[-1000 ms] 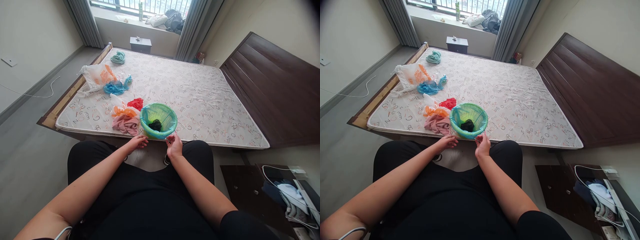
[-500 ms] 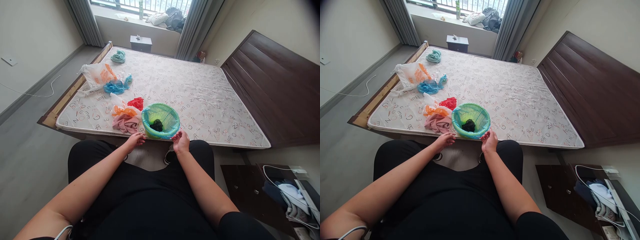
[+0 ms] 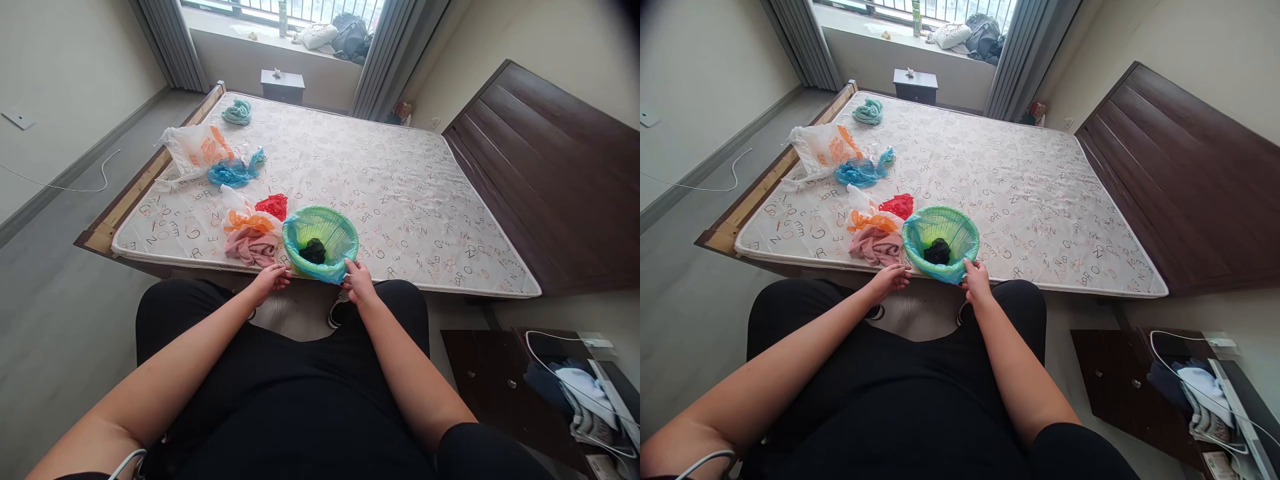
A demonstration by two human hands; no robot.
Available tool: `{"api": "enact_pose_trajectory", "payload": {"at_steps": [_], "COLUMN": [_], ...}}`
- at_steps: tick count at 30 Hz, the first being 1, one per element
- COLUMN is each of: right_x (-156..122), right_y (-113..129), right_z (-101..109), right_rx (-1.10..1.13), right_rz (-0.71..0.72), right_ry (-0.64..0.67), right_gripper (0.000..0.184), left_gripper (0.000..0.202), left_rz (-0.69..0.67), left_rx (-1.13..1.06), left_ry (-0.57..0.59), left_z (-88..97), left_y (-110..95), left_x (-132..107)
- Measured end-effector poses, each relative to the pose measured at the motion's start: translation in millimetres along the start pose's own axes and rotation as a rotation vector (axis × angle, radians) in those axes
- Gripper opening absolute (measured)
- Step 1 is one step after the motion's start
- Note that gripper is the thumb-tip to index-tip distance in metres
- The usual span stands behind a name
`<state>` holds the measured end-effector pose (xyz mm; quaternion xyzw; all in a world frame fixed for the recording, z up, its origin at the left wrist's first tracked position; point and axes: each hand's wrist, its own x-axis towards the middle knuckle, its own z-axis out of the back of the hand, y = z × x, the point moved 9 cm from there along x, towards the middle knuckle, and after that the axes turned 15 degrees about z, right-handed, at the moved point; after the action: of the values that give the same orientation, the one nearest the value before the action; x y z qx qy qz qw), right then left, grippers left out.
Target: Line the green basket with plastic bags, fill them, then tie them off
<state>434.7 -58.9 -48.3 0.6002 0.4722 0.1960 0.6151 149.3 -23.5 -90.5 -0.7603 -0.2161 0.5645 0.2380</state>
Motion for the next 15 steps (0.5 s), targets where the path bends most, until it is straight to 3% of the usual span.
{"api": "enact_pose_trajectory", "payload": {"at_steps": [8,15], "right_x": [22,23], "right_y": [6,4], "right_z": [14,10], "right_rx": [-0.257,-0.169], "right_rz": [0.026,-0.032], "right_ry": [0.043,0.110], "right_gripper": [0.029,0.024], "left_gripper": [0.031,0.032], "left_rz": [-0.007,-0.090], "left_rx": [-0.040,-0.117], "left_ry": [-0.027,-0.116], "left_z": [3.8,16.2], "left_y": [-3,-11], "left_x": [-2,-2]}}
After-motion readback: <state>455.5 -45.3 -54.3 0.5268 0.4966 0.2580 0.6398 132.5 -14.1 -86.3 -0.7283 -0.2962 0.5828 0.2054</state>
